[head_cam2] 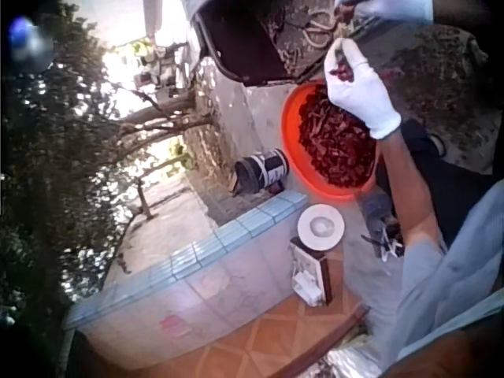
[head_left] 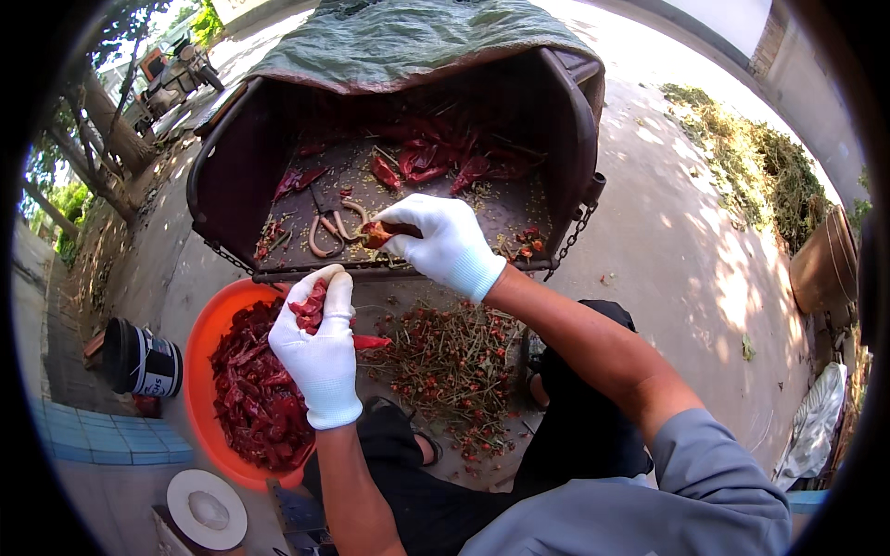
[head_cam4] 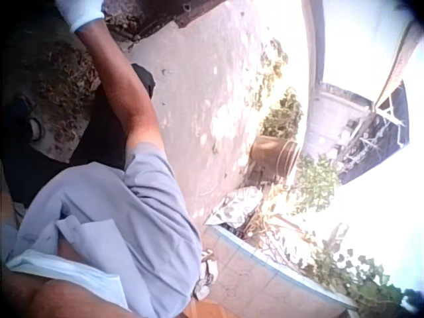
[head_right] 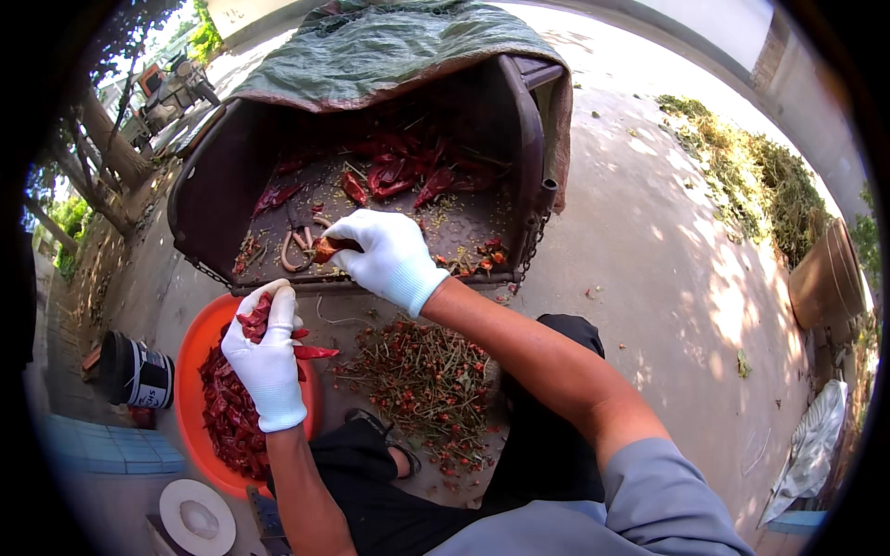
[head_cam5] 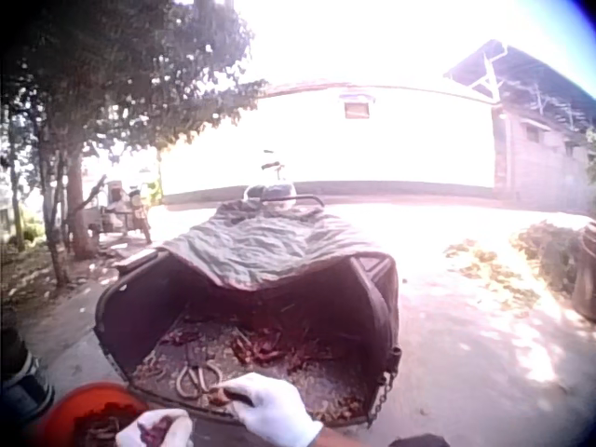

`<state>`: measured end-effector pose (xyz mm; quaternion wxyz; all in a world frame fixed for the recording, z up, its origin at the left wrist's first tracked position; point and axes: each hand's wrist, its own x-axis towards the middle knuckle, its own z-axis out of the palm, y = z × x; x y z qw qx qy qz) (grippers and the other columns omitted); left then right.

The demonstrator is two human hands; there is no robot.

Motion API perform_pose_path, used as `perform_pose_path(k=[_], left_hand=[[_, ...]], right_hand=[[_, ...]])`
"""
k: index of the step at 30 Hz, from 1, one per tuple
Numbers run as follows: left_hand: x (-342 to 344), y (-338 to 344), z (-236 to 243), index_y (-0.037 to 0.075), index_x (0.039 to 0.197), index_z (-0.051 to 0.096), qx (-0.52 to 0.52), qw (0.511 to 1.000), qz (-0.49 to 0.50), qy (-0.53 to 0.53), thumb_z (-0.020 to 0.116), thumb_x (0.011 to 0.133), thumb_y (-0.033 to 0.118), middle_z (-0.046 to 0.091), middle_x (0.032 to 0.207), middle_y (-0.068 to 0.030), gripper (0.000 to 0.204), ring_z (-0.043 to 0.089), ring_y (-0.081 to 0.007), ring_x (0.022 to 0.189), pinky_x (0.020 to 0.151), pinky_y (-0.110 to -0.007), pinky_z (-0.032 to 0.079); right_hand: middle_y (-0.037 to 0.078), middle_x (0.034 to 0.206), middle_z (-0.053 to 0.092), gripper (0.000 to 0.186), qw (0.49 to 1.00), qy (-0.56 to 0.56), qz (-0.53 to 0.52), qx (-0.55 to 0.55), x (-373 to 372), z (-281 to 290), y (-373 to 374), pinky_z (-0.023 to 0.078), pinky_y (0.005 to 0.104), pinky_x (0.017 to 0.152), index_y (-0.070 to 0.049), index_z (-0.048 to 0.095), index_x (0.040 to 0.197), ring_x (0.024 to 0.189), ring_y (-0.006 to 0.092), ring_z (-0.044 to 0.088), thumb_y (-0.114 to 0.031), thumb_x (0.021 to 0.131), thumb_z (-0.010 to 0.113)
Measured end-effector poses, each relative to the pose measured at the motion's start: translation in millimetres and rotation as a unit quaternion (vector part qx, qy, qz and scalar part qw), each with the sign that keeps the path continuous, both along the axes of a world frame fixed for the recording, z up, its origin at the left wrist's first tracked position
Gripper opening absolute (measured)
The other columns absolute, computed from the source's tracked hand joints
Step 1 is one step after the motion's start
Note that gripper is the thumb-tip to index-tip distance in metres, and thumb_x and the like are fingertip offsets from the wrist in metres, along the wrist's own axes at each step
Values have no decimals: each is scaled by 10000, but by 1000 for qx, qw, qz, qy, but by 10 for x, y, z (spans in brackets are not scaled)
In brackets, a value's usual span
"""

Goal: The person is manually removing the stems and seeds from dried red peppers by hand. They place the processed peppers into an orange bucket.

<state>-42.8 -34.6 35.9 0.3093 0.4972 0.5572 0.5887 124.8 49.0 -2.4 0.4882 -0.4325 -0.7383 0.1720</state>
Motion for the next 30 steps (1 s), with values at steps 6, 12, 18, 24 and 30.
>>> perform_pose_path(k=[6, 12, 18, 24, 30], left_hand=[[19, 72, -172, 18, 991, 730, 102, 973, 20, 205, 757, 856, 78, 723, 867, -105, 151, 704, -182, 742, 707, -301, 543], [12, 87, -167, -6, 964, 719, 121, 947, -13, 298, 730, 865, 53, 705, 790, -101, 116, 674, -161, 660, 638, -295, 519], [-11, 93, -203, 0, 888, 691, 125, 926, -38, 355, 720, 810, 20, 660, 749, -134, 86, 673, -254, 642, 623, -320, 517], [-6, 29, -279, -21, 837, 664, 81, 978, -47, 185, 681, 859, 11, 643, 711, -11, 43, 587, -85, 604, 575, -258, 476], [117, 33, -205, 6, 838, 668, -8, 991, -60, -122, 675, 893, 19, 638, 713, 2, 57, 567, -53, 604, 543, -220, 448]], right_hand=[[67, 922, 700, 255, 990, -99, 9, 96, 0, 82, -251, 544, 379, 748, -135, 753, 1000, 850, 283, 682, -129, 745, 734], [65, 958, 717, 268, 977, -165, 24, 134, 79, 113, -272, 545, 381, 725, -129, 756, 993, 853, 272, 692, -92, 728, 738], [84, 913, 701, 228, 970, -200, 69, 123, 106, 61, -300, 544, 395, 717, -105, 725, 1015, 823, 294, 692, -148, 791, 718], [112, 930, 732, 179, 989, -51, 120, -64, 108, 152, -467, 553, 343, 755, -50, 728, 1037, 838, 261, 714, -108, 873, 684], [36, 924, 719, 179, 865, 274, 183, -380, 18, 134, -497, 547, 272, 761, 19, 714, 1046, 838, 82, 649, -118, 936, 682]])
